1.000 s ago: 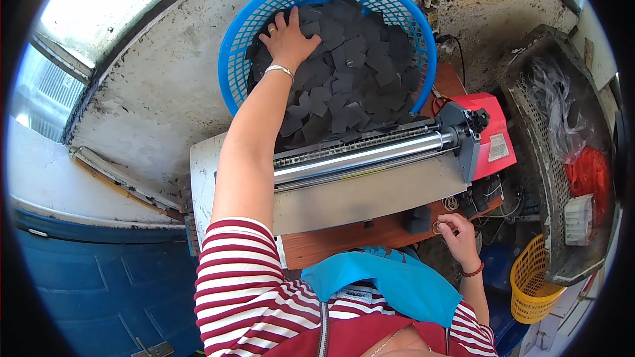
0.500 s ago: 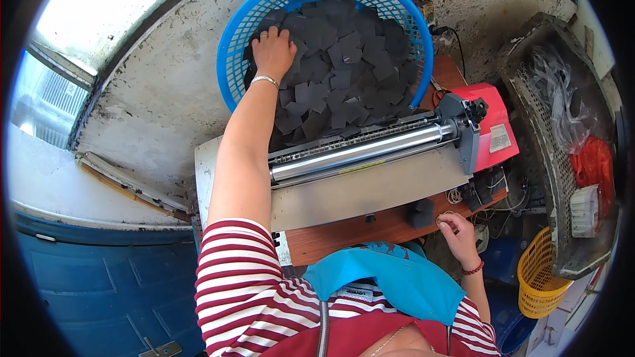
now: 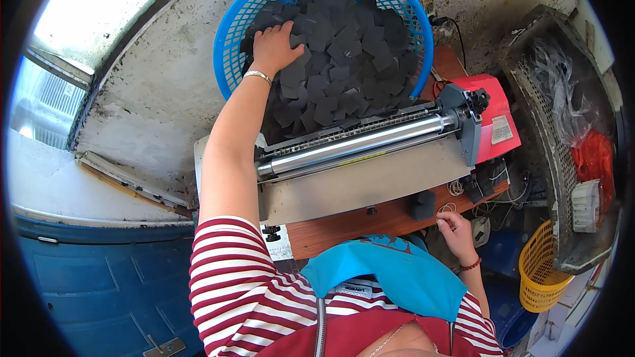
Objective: Checking and sorting small black foam or rubber shoe components at a glue-rolling or splitting machine station.
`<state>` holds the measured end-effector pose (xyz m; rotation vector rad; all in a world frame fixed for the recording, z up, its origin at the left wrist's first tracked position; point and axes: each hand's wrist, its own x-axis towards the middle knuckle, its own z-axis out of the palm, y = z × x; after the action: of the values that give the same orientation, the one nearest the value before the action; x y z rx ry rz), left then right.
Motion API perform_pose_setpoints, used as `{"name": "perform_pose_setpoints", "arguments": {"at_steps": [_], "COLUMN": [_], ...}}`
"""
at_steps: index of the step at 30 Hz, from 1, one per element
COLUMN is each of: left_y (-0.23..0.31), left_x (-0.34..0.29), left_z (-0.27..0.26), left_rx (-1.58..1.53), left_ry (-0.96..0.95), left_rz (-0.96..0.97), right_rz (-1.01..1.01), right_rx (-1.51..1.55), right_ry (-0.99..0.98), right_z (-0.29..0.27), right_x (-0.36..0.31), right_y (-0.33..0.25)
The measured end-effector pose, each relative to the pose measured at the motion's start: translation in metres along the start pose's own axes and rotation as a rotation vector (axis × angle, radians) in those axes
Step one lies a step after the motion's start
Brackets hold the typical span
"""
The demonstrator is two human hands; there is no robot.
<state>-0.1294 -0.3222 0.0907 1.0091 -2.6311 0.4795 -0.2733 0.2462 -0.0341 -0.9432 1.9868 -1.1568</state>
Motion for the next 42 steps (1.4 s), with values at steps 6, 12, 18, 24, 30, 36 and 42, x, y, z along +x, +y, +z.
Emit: {"name": "perform_pose_setpoints", "arguments": {"at_steps": [6, 12, 18, 24, 30, 36, 42], "left_y": [0.003, 0.006, -0.008, 0.004, 0.007, -0.011, -0.001], "left_x": [-0.01, -0.004, 0.034, 0.06, 0.07, 0.056, 0.045], "left_z": [0.004, -0.005, -0.003, 0.01, 0.004, 0.027, 0.029], "left_rx": [-0.072, -0.419, -0.95, -1.545, -1.742, -0.637, -0.161], "left_ry": [-0.051, -0.244, 0.126, 0.261, 0.436, 0.503, 0.592], "left_rz": [0.075, 0.036, -0.553, -0.949, -0.611, -0.475, -0.416], "right_rz": [0.003, -0.012, 0.04, 0.043, 0.063, 0.139, 0.155], "right_rx": [-0.007, 0.007, 0.017, 0.044, 0.047, 0.092, 0.076], "right_ry": [-0.05, -0.038, -0.066, -0.049, -0.039, -0.052, -0.056], "right_z": [0.003, 0.005, 0.009, 0.016, 0.018, 0.024, 0.028], "right_x": [0.008, 0.009, 0.009, 0.01, 0.007, 0.011, 0.014], "right_y": [-0.006, 0.005, 0.017, 0.031, 0.047, 0.058, 0.061]}}
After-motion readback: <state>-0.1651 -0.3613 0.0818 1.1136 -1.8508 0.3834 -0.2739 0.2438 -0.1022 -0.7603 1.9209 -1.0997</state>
